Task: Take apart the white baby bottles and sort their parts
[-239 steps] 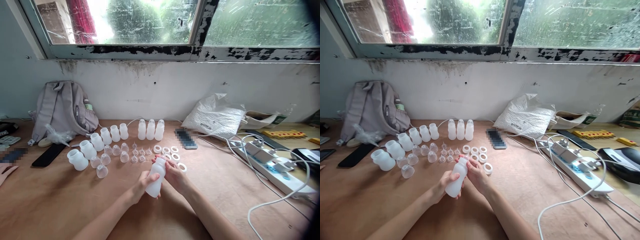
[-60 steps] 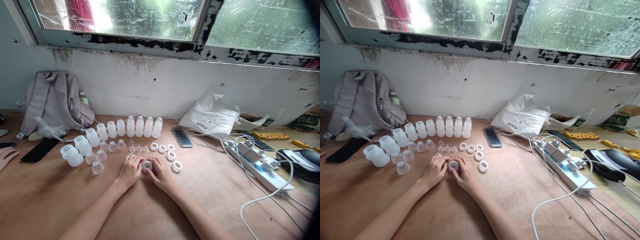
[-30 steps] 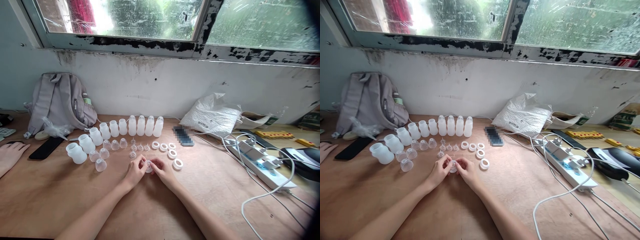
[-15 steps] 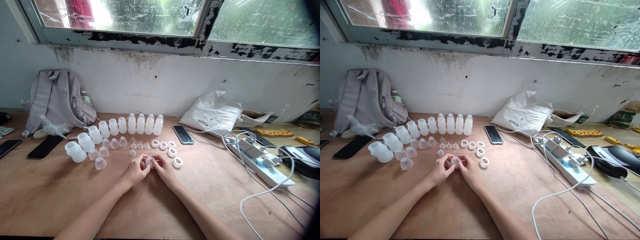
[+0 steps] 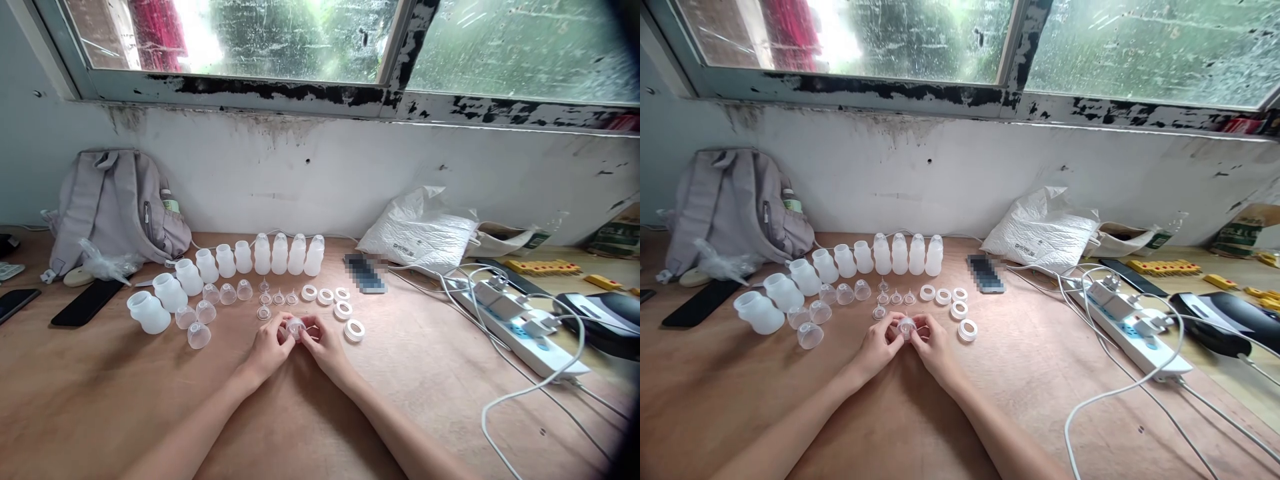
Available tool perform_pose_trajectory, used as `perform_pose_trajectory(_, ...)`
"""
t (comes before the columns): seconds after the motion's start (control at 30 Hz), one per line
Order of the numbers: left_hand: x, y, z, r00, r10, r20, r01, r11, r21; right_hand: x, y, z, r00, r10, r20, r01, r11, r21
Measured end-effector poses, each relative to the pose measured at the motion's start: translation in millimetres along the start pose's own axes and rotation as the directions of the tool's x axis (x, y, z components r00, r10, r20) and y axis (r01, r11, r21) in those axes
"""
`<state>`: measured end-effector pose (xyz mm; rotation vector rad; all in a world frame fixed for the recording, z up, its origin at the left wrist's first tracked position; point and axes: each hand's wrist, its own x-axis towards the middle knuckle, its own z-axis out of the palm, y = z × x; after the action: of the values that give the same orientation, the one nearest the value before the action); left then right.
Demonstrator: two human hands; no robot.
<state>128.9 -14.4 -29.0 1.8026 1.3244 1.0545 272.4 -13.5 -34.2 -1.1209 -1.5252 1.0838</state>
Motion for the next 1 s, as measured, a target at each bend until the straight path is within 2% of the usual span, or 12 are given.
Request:
perform_pose_trajectory(0.17, -4.3, 4.0, 3.7, 0.999, 0.031, 0.032, -0.03, 0.998, -0.051, 1.8, 1.0, -2.5, 0.997, -0.036, -0.074, 0.027, 0.993, -0.112)
perform_pose_trajectory(0.27, -6.7, 7.6, 3.8, 0.991, 0.111, 0.08, -0.108, 0.993, -0.04, 3.7, 3.0, -4.6, 0.993, -0.013, -0.118, -0.005, 0.989, -0.15)
perform_pose_trajectory(0.6, -8.4, 11.4, -3.7, 0.968, 0.216, 0.13, -0.225, 0.973, 0.054, 5.8, 4.3, -4.1, 0.988, -0.057, -0.14, 0.02, 0.968, -0.249)
perform_pose_trajectory(0.73, -7.5, 13.7, -8.1, 0.959, 0.235, 0.16, -0.245, 0.969, 0.045, 9.8, 8.3, -5.7, 0.988, -0.079, -0.134, 0.051, 0.978, -0.201)
perform_pose_trajectory(0.8, -6.4, 15.1, -7.8, 0.968, 0.208, 0.144, -0.204, 0.978, -0.042, 12.5, 10.1, -8.2, 0.992, -0.061, -0.111, 0.051, 0.994, -0.095)
perform_pose_trajectory(0.87, -4.6, 14.9, -5.4, 0.989, 0.125, 0.081, -0.111, 0.98, -0.165, 14.8, 10.7, -10.9, 0.996, -0.027, -0.08, 0.027, 1.0, -0.004)
perform_pose_trajectory(0.93, -2.4, 12.6, -2.2, 0.999, 0.033, 0.012, -0.029, 0.965, -0.259, 15.7, 10.0, -12.2, 0.998, -0.019, -0.054, 0.019, 1.0, 0.007)
perform_pose_trajectory(1.0, -0.7, 9.3, 0.1, 1.0, 0.0, -0.021, -0.006, 0.957, -0.289, 14.8, 8.9, -11.1, 0.998, -0.05, -0.025, 0.049, 0.998, -0.04)
